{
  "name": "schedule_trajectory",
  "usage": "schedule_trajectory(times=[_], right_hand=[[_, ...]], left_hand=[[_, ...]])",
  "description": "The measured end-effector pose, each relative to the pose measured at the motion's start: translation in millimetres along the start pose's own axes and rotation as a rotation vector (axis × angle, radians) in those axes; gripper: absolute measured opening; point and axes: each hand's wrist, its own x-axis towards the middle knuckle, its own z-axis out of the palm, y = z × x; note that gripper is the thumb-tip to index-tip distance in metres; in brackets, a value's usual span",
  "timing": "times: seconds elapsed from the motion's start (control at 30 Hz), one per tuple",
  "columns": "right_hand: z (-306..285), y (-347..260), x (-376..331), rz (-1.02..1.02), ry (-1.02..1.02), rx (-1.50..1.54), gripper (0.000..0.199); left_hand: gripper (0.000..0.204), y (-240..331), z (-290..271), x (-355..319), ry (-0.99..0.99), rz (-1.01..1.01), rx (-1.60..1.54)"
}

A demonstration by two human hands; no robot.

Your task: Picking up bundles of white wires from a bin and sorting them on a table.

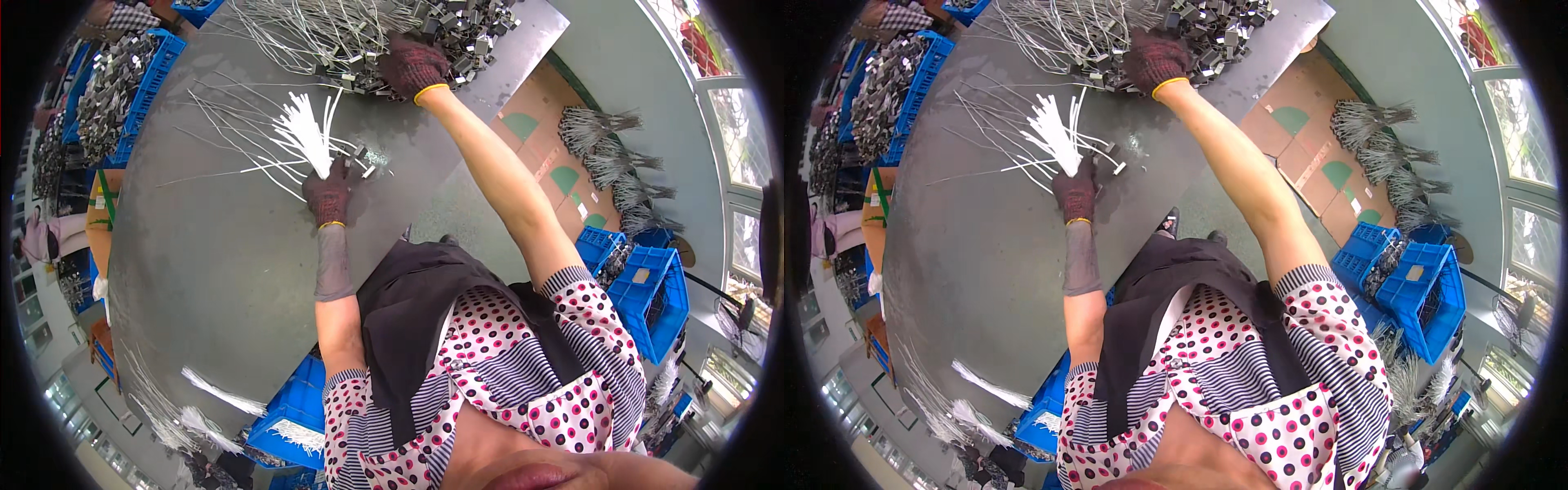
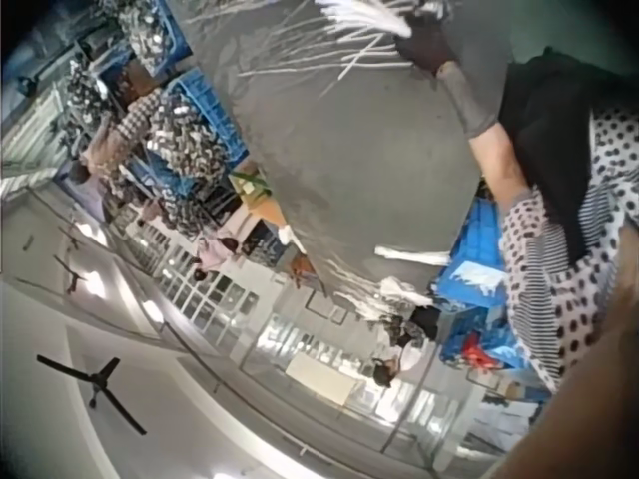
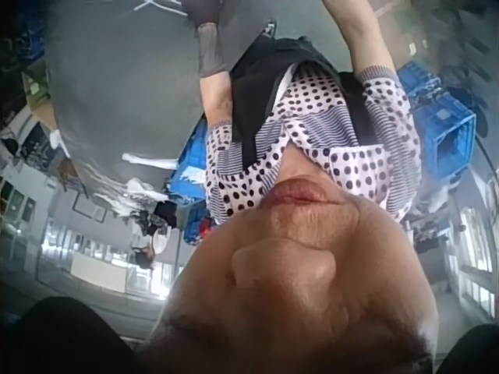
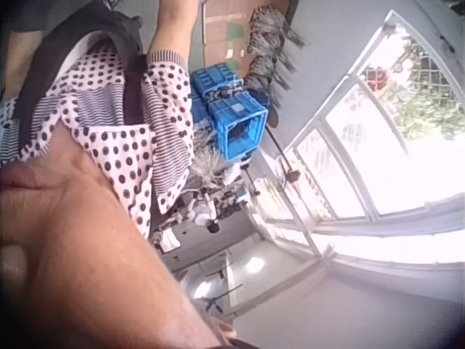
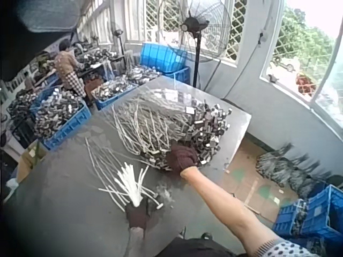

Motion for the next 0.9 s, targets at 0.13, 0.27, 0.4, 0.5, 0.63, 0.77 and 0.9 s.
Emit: schedule_trajectory(times=[0.13,0.27,0.4,0.5,0.63,0.77,0.9], right_hand=[[-4,16,-3,-0.122,-0.107,0.032,0.039],[-2,21,-5,-0.193,-0.143,0.042,0.041],[9,21,9,-0.212,-0.155,0.158,0.046],[6,24,6,-0.274,-0.061,0.062,0.043],[-11,37,-38,-0.323,0.122,0.001,0.037],[-14,79,-100,-0.223,0.158,0.549,0.023],[-27,108,-177,-0.050,-0.012,0.844,0.027]], left_hand=[[0.026,-5,-6,-5,0.155,0.092,-0.309],[0.020,-3,-1,-19,0.030,0.090,-0.465],[0.022,-3,26,-39,-0.167,0.087,-0.657],[0.021,-46,47,-27,-0.240,0.483,-0.319],[0.032,-43,58,-48,-0.445,0.332,-0.462],[0.029,-14,84,-65,-0.504,0.057,-0.739],[0.029,8,112,-76,-0.511,-0.080,-0.812]])
